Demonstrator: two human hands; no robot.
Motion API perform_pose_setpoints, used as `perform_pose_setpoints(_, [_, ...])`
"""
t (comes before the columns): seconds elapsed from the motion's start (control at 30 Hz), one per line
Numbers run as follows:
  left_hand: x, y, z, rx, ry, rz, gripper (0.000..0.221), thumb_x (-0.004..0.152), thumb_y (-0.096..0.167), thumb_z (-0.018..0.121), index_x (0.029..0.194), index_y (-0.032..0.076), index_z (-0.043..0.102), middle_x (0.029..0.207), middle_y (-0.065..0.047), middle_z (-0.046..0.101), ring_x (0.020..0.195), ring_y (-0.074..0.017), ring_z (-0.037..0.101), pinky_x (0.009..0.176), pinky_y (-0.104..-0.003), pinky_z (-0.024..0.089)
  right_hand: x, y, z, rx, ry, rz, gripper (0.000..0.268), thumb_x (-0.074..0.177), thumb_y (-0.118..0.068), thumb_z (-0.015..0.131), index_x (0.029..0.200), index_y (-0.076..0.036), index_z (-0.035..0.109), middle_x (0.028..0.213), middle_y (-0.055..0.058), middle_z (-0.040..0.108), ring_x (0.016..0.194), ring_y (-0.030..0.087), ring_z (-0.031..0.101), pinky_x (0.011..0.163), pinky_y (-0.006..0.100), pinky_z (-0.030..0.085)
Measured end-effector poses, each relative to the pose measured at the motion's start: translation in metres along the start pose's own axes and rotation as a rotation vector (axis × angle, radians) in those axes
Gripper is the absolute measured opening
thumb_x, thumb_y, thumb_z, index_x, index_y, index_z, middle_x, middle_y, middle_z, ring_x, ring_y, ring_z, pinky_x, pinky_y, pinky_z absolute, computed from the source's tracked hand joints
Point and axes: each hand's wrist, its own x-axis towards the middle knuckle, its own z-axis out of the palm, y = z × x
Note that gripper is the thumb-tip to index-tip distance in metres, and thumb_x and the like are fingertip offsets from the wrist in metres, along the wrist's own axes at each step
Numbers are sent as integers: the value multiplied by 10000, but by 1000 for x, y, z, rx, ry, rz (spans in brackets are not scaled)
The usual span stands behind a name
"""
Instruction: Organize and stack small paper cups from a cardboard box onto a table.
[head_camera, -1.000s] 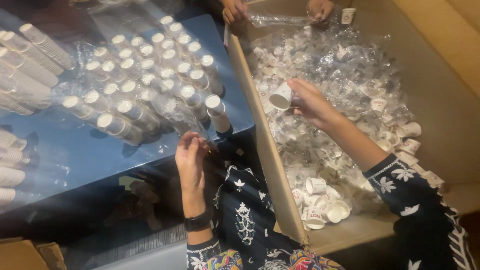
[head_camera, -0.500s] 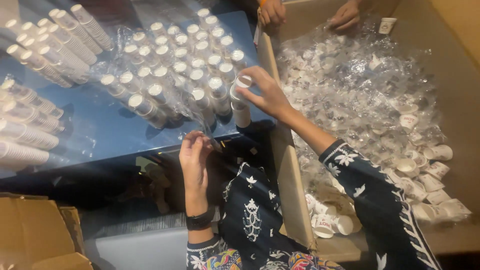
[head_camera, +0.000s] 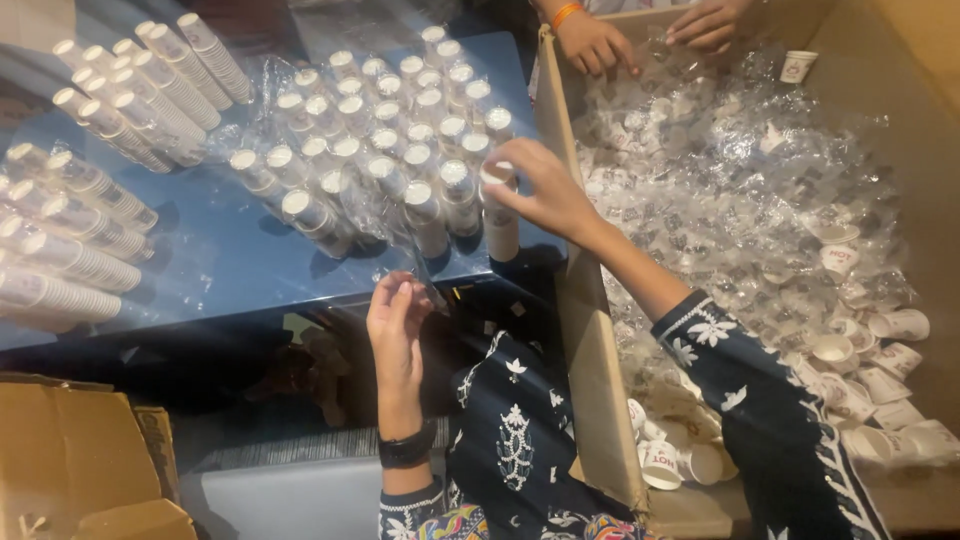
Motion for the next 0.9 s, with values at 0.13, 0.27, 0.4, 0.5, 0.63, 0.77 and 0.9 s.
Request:
perform_pose_setpoints(0.13, [3, -1, 1, -17, -29, 26, 164, 999, 109, 644, 1153, 57, 625, 959, -29, 663, 870, -100, 642, 804, -262, 542, 0, -5, -4, 11, -48, 71, 292, 938, -229, 762, 1144, -41, 674, 1125, 118, 690, 1057, 289, 681, 906, 366, 527])
perform_pose_setpoints(0.27, [1, -4, -3, 11, -15, 3, 162, 997, 111, 642, 1149, 56, 627, 963, -25, 665, 875, -97, 644, 799, -257, 542, -8, -6, -3, 30, -84, 80, 275, 942, -211, 755, 1135, -32, 672, 1128, 121, 683, 1077, 287, 679, 933, 370, 524])
perform_pose_setpoints(0.4, [2, -5, -2, 6, 18, 12, 149, 1001, 120, 642, 1137, 62, 619, 979, -6, 655, 909, -86, 655, 802, -262, 552, -5, -7, -10, 34, -42, 24, 269, 952, -198, 750, 1145, -29, 666, 1183, 111, 671, 1135, 287, 665, 978, 382, 517])
perform_pose_setpoints(0.5, [4, -6, -3, 14, 15, 5, 188, 996, 116, 646, 1170, 51, 617, 966, -30, 662, 860, -88, 647, 793, -247, 545, -4, -6, -8, -4, 42, -92, 260, 969, -191, 753, 1155, -36, 657, 1228, 98, 672, 1177, 287, 644, 1009, 386, 511])
perform_pose_setpoints(0.63, [6, -9, 10, 84, -27, -4, 229, 1008, 91, 622, 1229, 34, 611, 963, -35, 664, 783, -64, 593, 726, -210, 496, -5, -3, -8, -20, 11, -8, 244, 966, -202, 756, 1135, -51, 666, 1210, 82, 689, 1146, 259, 649, 950, 361, 516])
perform_pose_setpoints(0.77, [0, -4, 31, 313, -13, 191, 312, 1007, 90, 514, 1316, 110, 477, 955, -51, 676, 697, -64, 587, 635, -201, 499, -1, -5, -9, 43, -55, 82, 257, 949, -211, 761, 1139, -57, 683, 1196, 78, 687, 1115, 230, 659, 894, 333, 524])
perform_pose_setpoints(0.9, [-7, -22, 39, 586, 126, 527, 309, 1009, -17, 447, 1170, 3, 710, 1184, -55, 636, 896, -96, 633, 757, -227, 552, -3, -6, -14, 97, -53, 103, 250, 952, -190, 749, 1152, -56, 682, 1212, 66, 683, 1119, 203, 653, 886, 306, 525])
